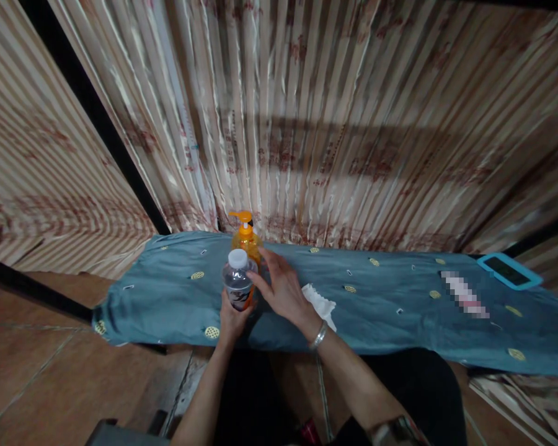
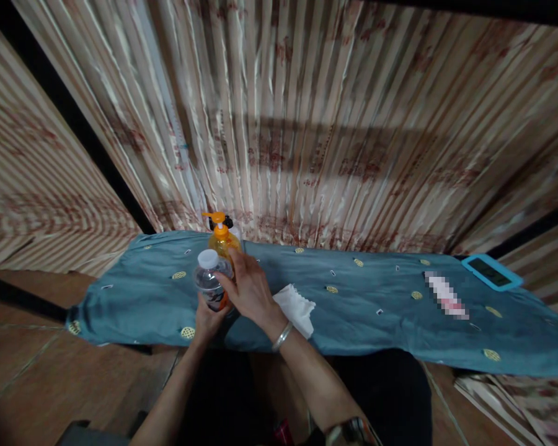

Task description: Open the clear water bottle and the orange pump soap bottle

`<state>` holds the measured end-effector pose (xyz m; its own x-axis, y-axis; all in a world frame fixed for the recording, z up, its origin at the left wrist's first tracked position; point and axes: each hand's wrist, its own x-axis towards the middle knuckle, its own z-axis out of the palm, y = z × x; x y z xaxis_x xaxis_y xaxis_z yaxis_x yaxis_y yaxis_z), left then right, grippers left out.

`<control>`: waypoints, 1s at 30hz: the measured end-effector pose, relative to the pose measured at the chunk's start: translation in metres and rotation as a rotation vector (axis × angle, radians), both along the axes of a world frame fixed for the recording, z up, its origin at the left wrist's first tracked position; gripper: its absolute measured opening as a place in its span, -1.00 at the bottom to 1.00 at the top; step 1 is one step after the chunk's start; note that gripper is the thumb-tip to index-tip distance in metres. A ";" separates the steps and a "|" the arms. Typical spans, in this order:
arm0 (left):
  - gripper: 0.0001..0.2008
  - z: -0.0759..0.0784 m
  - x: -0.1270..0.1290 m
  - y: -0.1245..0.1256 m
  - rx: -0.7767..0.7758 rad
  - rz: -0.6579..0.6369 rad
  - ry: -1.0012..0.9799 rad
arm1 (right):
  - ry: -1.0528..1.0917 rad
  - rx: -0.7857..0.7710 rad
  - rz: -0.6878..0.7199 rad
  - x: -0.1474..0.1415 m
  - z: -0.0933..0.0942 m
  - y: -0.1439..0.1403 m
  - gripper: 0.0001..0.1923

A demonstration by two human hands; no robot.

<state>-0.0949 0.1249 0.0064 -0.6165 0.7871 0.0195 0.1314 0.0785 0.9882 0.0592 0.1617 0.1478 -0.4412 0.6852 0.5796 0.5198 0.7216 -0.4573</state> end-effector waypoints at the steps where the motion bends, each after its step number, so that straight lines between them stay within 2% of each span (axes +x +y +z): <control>1: -0.25 -0.001 -0.001 0.000 0.002 -0.010 0.006 | -0.085 0.010 0.013 -0.012 0.021 0.003 -0.37; 4: -0.25 -0.004 -0.002 0.001 0.016 -0.017 0.012 | -0.427 0.002 -0.025 -0.041 0.065 0.012 -0.35; 7: -0.27 -0.005 -0.002 0.002 0.044 -0.003 0.009 | -0.647 0.000 0.001 -0.055 0.080 0.020 -0.24; 12: -0.24 -0.006 -0.002 0.003 0.073 -0.010 -0.004 | -0.732 0.058 0.077 -0.054 0.076 0.031 -0.24; 19: -0.21 -0.002 0.000 0.002 -0.019 -0.017 0.016 | -0.779 0.164 0.197 -0.050 0.069 0.045 -0.31; 23: -0.20 0.006 0.002 0.002 -0.076 0.020 0.001 | -0.815 0.240 0.272 -0.045 0.072 0.051 -0.50; 26: -0.18 0.007 0.003 0.003 -0.092 0.038 0.015 | -0.833 0.268 0.311 -0.041 0.073 0.052 -0.52; 30: -0.14 0.000 0.001 0.005 -0.082 0.028 0.058 | -0.825 0.301 0.326 -0.036 0.079 0.046 -0.52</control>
